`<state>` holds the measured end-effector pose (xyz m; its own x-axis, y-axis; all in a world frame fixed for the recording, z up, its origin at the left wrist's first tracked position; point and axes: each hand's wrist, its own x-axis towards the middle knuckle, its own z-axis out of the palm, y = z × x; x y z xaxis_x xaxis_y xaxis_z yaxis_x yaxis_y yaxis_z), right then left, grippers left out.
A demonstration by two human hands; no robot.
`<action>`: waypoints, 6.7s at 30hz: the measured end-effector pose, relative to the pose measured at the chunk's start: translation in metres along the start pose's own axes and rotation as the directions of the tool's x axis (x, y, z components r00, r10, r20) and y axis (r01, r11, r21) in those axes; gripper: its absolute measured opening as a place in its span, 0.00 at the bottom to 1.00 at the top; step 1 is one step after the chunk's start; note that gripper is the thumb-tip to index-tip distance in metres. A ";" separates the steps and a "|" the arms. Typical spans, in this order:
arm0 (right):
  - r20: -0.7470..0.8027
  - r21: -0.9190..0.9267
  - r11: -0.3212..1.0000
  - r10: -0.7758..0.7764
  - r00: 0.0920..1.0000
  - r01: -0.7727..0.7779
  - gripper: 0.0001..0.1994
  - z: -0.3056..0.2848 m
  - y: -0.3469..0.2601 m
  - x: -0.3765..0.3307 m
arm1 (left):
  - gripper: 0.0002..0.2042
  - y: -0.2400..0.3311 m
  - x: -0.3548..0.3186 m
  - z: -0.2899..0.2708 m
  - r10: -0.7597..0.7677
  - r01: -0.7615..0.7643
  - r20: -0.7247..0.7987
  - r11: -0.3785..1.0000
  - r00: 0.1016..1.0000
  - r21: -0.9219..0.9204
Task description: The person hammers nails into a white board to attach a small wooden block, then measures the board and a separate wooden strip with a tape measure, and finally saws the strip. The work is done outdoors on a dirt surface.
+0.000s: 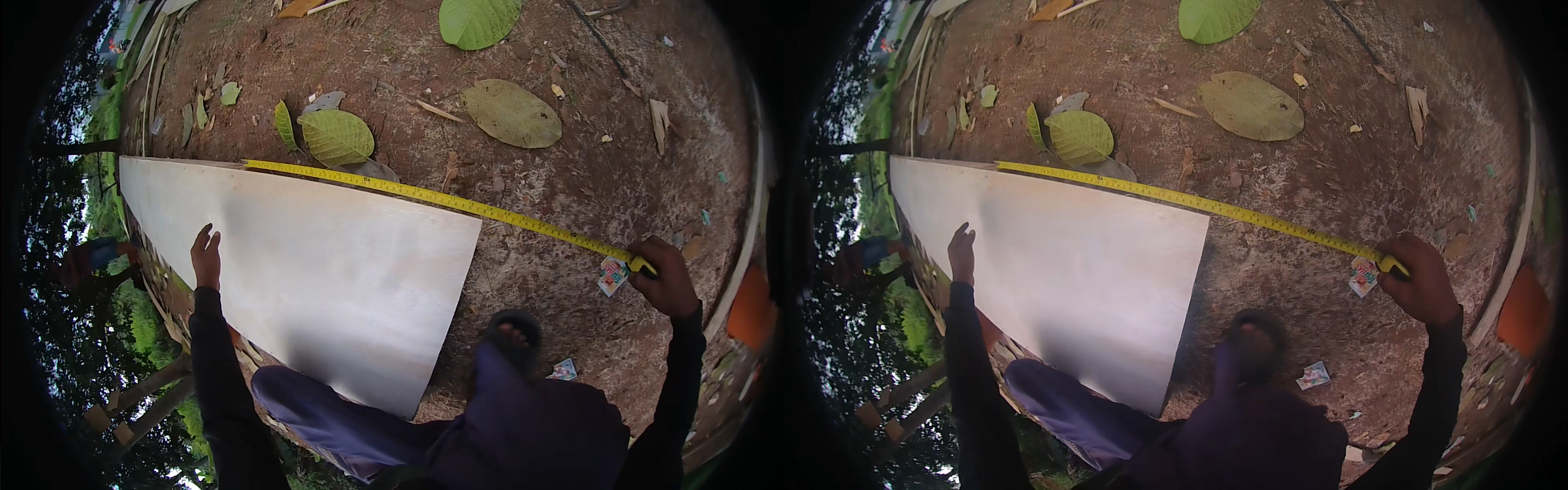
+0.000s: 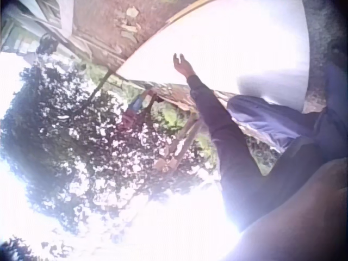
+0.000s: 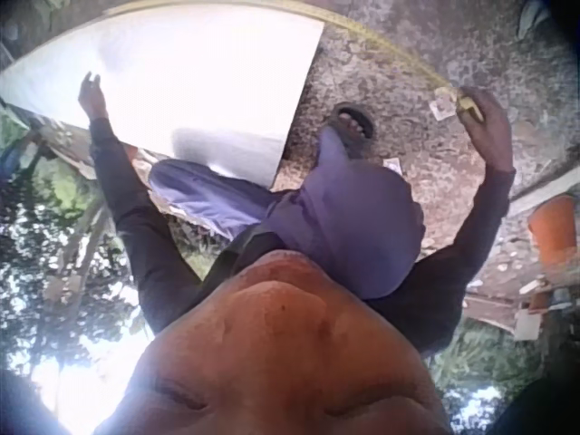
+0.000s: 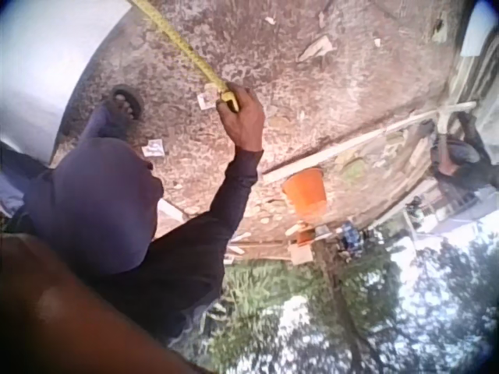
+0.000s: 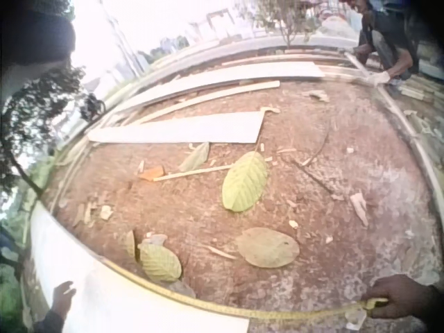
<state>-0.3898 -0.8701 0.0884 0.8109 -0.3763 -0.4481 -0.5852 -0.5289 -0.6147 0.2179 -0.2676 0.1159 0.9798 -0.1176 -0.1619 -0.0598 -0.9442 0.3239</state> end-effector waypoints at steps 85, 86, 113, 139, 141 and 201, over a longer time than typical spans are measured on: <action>-0.597 0.571 0.749 0.660 0.456 -0.336 0.27 0.848 -0.536 -0.594 | 0.19 -0.374 -0.618 -0.001 0.084 -0.435 0.707 0.736 -0.702 -0.519; -0.655 0.524 0.800 0.599 0.461 -0.293 0.26 0.864 -0.526 -0.599 | 0.20 -0.384 -0.627 0.009 0.051 -0.452 0.741 0.764 -0.670 -0.460; -0.720 0.232 0.835 0.492 0.490 -0.499 0.14 0.853 -0.364 -0.720 | 0.14 -0.387 -0.596 0.052 0.426 -0.493 0.905 0.786 -0.003 -0.372; -0.754 0.078 0.919 0.308 0.580 -0.388 0.10 0.819 -0.367 -0.667 | 0.17 -0.392 -0.386 -0.001 0.508 -0.083 0.840 0.861 0.190 -0.502; -0.751 0.088 0.923 0.309 0.584 -0.375 0.10 0.820 -0.369 -0.663 | 0.18 -0.385 -0.386 0.002 0.514 -0.153 0.843 0.856 0.158 -0.493; -0.753 0.293 0.821 0.514 0.411 -0.489 0.17 0.854 -0.316 -0.702 | 0.06 -0.385 -0.792 0.107 0.721 -0.551 0.230 -0.245 -0.653 -0.798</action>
<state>-0.7795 0.2105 0.0431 0.0374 -0.9992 -0.0114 -0.8792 -0.0274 -0.4757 -0.5556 0.1559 0.0202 -0.7273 -0.6748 0.1252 -0.3728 0.5415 0.7535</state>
